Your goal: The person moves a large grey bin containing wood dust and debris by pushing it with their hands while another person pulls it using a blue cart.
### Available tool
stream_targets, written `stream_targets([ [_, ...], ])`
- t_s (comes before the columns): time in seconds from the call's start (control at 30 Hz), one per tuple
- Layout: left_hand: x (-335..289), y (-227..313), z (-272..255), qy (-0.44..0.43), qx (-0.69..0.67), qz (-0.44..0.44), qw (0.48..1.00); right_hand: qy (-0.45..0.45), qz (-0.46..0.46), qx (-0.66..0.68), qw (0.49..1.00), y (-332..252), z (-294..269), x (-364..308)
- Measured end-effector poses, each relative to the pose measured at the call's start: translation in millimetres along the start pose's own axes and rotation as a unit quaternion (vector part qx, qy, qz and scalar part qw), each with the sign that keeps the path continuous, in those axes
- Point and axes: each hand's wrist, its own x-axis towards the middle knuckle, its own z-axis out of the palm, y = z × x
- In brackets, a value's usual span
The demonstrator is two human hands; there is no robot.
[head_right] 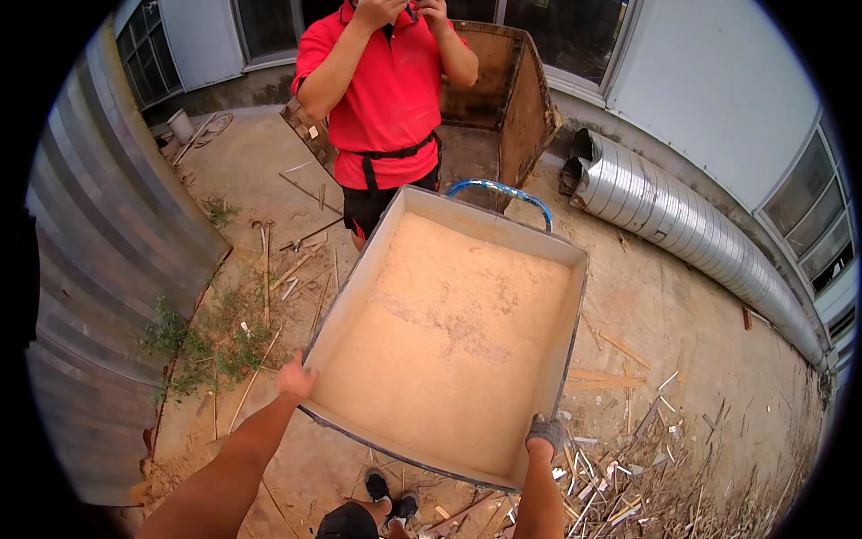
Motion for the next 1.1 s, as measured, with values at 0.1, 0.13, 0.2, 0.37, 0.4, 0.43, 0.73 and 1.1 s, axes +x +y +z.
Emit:
stream_targets([
  [0.1, -0.9, 0.0, 0.2, 0.005, -0.005, 0.004, 1.000, 0.006, -0.008, 0.007, 1.000, -1.2, -0.7, -0.8],
  [0.13, -0.3, -1.4, 0.8, 0.005, -0.005, 0.004, 1.000, 0.003, -0.003, 0.004, 1.000, -4.3, -2.9, -3.1],
  [0.2, 0.4, -2.4, 1.7, 0.007, -0.004, 0.005, 1.000, -0.001, 0.007, -0.001, 1.000, -10.1, -10.3, -8.5],
  [0.37, 2.6, -3.5, 6.3, 0.015, -0.003, 0.014, 1.000, 0.021, 0.005, 0.002, 1.000, 2.3, 2.7, 2.5],
  [0.4, 2.3, -3.7, 5.8, 0.013, -0.002, 0.012, 1.000, 0.020, 0.003, 0.004, 1.000, 2.0, 3.8, 3.0],
  [0.43, 1.9, -3.2, 4.8, 0.011, -0.001, 0.009, 1.000, 0.017, 0.002, 0.005, 1.000, 1.8, 3.8, 2.1],
  [0.73, -1.6, 1.1, -1.6, 0.004, -0.012, -0.002, 1.000, 0.002, -0.006, 0.016, 1.000, 3.5, 2.8, 2.0],
  [1.1, 0.8, -1.4, 0.9, 0.003, -0.008, 0.009, 1.000, 0.007, -0.011, 0.002, 1.000, 7.1, 9.5, 6.3],
])
